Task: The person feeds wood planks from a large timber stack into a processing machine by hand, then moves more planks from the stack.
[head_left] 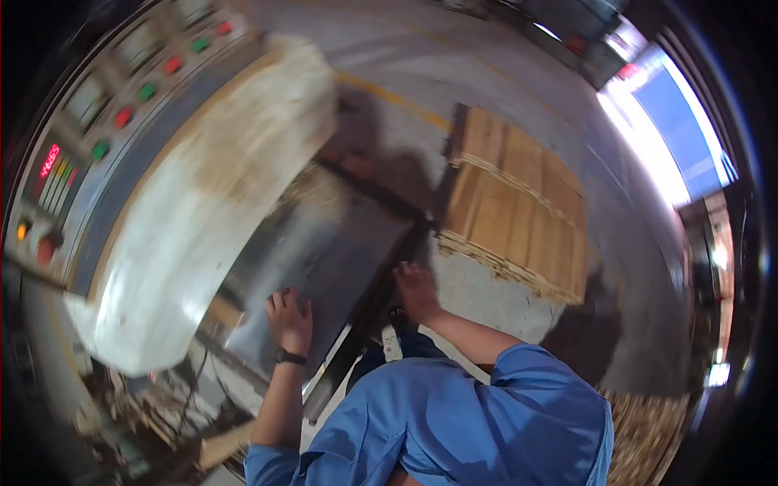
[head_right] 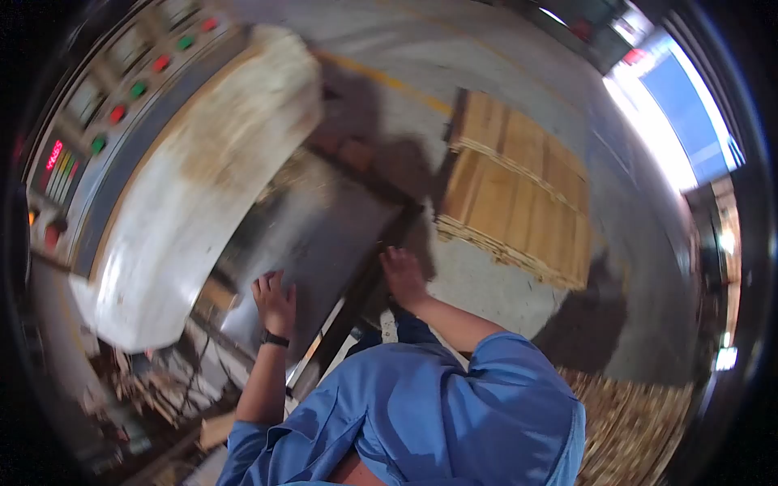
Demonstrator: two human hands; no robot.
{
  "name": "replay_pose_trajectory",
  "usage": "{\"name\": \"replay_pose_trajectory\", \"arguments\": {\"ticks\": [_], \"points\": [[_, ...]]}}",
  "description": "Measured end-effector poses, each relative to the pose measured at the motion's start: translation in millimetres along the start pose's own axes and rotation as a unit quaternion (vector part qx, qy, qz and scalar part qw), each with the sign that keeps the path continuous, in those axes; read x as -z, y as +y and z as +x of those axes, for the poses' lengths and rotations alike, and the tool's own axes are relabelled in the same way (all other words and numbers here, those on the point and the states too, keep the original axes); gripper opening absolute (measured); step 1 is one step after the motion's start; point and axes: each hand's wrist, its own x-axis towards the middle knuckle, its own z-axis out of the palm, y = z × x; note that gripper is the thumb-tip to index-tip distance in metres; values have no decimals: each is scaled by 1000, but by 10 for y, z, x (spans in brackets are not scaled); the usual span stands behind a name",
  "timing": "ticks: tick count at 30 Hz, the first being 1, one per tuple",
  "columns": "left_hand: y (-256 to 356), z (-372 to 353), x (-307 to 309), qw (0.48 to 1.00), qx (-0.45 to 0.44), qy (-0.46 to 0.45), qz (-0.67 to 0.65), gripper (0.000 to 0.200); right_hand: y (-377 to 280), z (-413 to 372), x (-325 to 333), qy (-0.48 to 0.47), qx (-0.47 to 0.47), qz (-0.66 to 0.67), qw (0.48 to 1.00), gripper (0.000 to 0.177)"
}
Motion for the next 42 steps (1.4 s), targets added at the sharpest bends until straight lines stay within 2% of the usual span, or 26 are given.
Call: {"name": "replay_pose_trajectory", "arguments": {"ticks": [2,4,6,8,11,13,16,20,23,24,27,30,31,32,33,34,35,37,40,42], "points": [[305,18,-154,997,-62,-17,-29,42,10,-42,-138,33,6,120,992,49],[571,24,-293,989,-137,-28,-54,41,-21,-146,15,-3,22,147,989,53],[763,62,-435,973,-214,-33,-75,41,58,-313,24,-56,21,134,989,47],[997,78,-512,962,-254,-53,-83,40,179,-641,90,-96,-54,182,977,41],[1338,-6,-630,944,-279,-121,-126,39,426,-1419,-62,-78,-213,213,950,35],[1444,-56,-815,924,-287,-185,-171,39,521,-1872,55,-178,-344,250,888,34],[1789,-283,-1079,886,-263,-291,-249,35,703,-2888,-234,-158,-427,256,853,36],[2404,-764,-1694,823,-227,-412,-317,30,692,-4115,16,-81,-512,275,809,40],[3007,-1363,-2014,765,-305,-453,-340,30,548,-4969,244,-21,-576,284,766,40],[3281,-1589,-2037,718,-301,-514,-361,33,491,-5248,277,2,-601,277,749,39],[3927,-2345,-2115,636,-402,-528,-394,34,343,-6063,434,82,-629,248,732,38],[4527,-2953,-1985,612,-421,-582,-330,34,236,-6704,876,169,-685,188,683,37],[4701,-3104,-1971,592,-435,-597,-324,35,280,-6957,899,209,-684,152,683,37],[4872,-3231,-1974,572,-448,-610,-317,35,208,-7040,1329,244,-712,115,649,37],[5066,-3339,-1956,552,-462,-621,-310,35,296,-7264,1400,256,-731,85,626,39],[5324,-3432,-1795,544,-476,-633,-277,36,340,-7474,1653,263,-712,7,651,40],[5581,-3527,-1763,522,-497,-630,-288,37,279,-7460,2159,294,-727,-19,620,43],[6098,-3644,-1732,475,-538,-625,-306,38,398,-7795,2629,260,-730,-114,622,46],[7086,-3883,-1322,422,-670,-518,-325,45,480,-8074,3566,239,-706,-248,620,55],[7726,-4112,-1029,376,-718,-464,-357,51,634,-8262,4024,191,-722,-317,584,66]]}}
